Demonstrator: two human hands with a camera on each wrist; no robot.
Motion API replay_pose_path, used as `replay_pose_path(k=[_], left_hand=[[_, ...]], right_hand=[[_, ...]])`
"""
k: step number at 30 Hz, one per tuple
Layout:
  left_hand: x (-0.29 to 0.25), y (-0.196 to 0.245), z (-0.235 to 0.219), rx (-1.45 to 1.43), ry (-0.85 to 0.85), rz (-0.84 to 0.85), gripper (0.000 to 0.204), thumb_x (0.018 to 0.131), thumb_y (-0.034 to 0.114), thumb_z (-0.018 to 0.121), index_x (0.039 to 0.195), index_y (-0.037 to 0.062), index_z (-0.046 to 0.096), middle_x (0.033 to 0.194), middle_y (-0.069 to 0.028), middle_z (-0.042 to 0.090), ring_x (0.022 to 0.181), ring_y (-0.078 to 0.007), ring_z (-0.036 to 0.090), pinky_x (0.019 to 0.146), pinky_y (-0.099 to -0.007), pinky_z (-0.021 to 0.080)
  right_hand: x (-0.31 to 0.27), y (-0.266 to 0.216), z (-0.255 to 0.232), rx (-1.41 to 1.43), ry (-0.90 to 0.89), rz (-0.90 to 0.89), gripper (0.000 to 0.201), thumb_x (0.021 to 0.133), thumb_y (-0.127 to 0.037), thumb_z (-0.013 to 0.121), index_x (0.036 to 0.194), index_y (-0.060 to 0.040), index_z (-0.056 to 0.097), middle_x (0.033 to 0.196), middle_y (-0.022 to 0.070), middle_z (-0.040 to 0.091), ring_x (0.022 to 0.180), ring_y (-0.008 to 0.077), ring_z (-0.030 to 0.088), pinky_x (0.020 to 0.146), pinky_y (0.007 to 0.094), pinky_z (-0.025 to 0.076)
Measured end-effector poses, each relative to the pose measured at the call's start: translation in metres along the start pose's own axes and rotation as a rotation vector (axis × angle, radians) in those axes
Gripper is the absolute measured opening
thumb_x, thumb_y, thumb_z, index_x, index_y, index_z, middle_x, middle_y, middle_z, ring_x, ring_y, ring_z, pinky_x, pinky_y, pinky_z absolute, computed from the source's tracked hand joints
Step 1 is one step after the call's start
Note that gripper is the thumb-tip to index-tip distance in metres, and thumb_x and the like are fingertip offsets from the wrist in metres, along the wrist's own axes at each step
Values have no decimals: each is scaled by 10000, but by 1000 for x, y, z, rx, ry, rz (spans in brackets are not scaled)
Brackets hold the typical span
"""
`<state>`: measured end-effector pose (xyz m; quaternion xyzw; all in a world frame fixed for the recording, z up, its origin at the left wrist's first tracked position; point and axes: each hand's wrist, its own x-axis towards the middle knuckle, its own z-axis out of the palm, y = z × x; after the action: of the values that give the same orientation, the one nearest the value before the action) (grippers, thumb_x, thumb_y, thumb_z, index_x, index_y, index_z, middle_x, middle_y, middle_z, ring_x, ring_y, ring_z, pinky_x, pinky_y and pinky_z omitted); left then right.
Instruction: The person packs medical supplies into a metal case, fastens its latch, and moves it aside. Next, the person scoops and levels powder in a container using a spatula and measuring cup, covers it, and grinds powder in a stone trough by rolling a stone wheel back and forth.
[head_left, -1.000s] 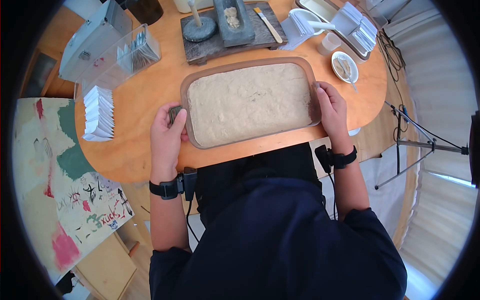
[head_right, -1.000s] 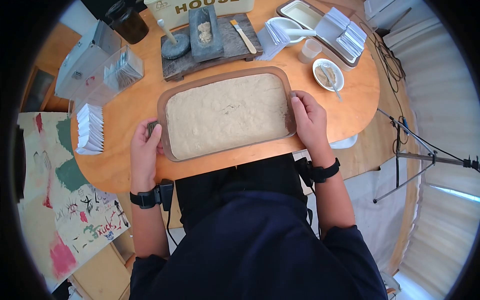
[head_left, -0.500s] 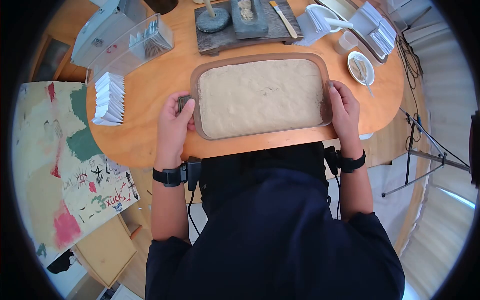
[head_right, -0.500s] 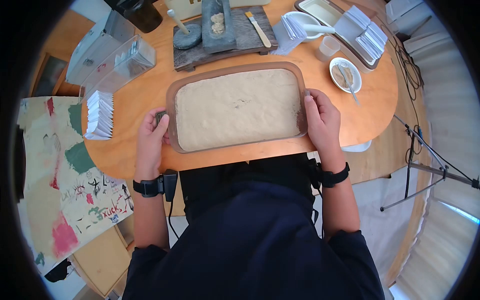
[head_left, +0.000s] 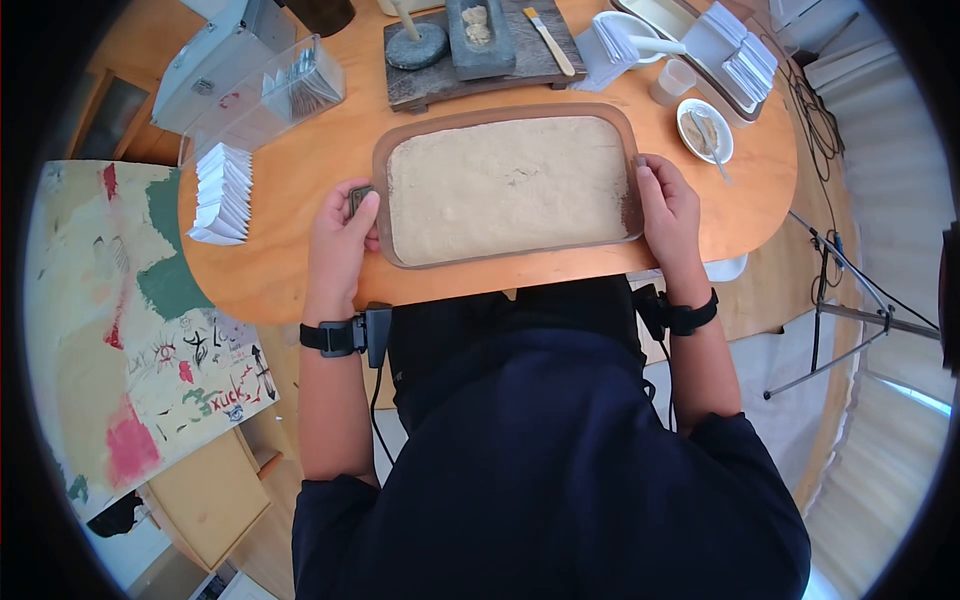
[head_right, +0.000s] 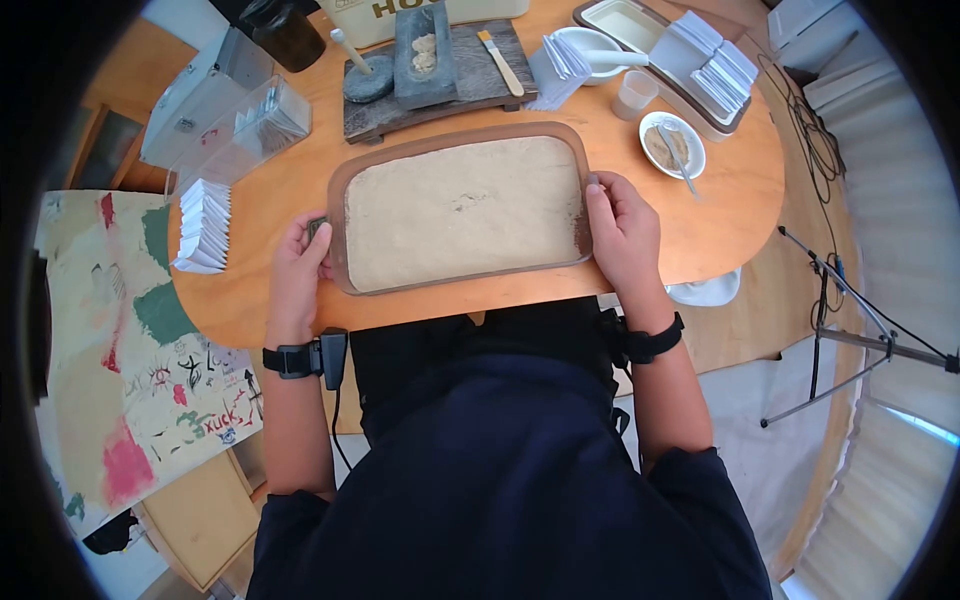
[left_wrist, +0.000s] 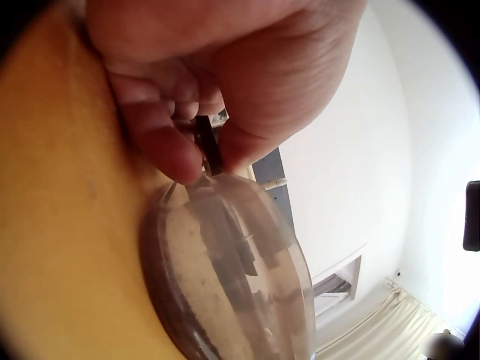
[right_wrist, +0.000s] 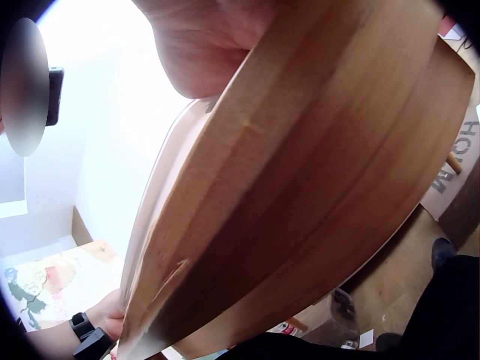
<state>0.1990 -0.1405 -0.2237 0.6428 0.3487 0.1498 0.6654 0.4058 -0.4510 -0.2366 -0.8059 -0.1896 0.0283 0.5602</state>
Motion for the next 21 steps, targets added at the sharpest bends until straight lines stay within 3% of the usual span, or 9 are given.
replay_pose_path(k=[15, 18, 21], left_hand=[[3, -5, -2, 12, -19, 60, 311, 968, 194, 648, 1221, 33, 565, 821, 28, 600, 660, -50, 541, 576, -205, 443], [5, -7, -5, 12, -29, 58, 312, 969, 193, 647, 1223, 31, 564, 826, 23, 604, 661, -51, 542, 575, -208, 446], [4, -4, -3, 15, -26, 51, 309, 971, 192, 644, 1223, 33, 562, 823, 25, 597, 658, -51, 538, 573, -207, 444]], right_hand=[[0, 0, 2, -2, 20, -25, 256, 977, -203, 584, 1067, 21, 668, 712, 41, 646, 629, 97, 593, 603, 266, 484], [-2, -4, 1, 78, -11, 44, 254, 977, -206, 583, 1064, 18, 666, 686, 35, 638, 592, 98, 594, 573, 271, 482], [-2, 1, 1, 12, 7, -21, 248, 978, -198, 578, 1061, 20, 662, 662, 30, 629, 569, 99, 596, 551, 269, 478]])
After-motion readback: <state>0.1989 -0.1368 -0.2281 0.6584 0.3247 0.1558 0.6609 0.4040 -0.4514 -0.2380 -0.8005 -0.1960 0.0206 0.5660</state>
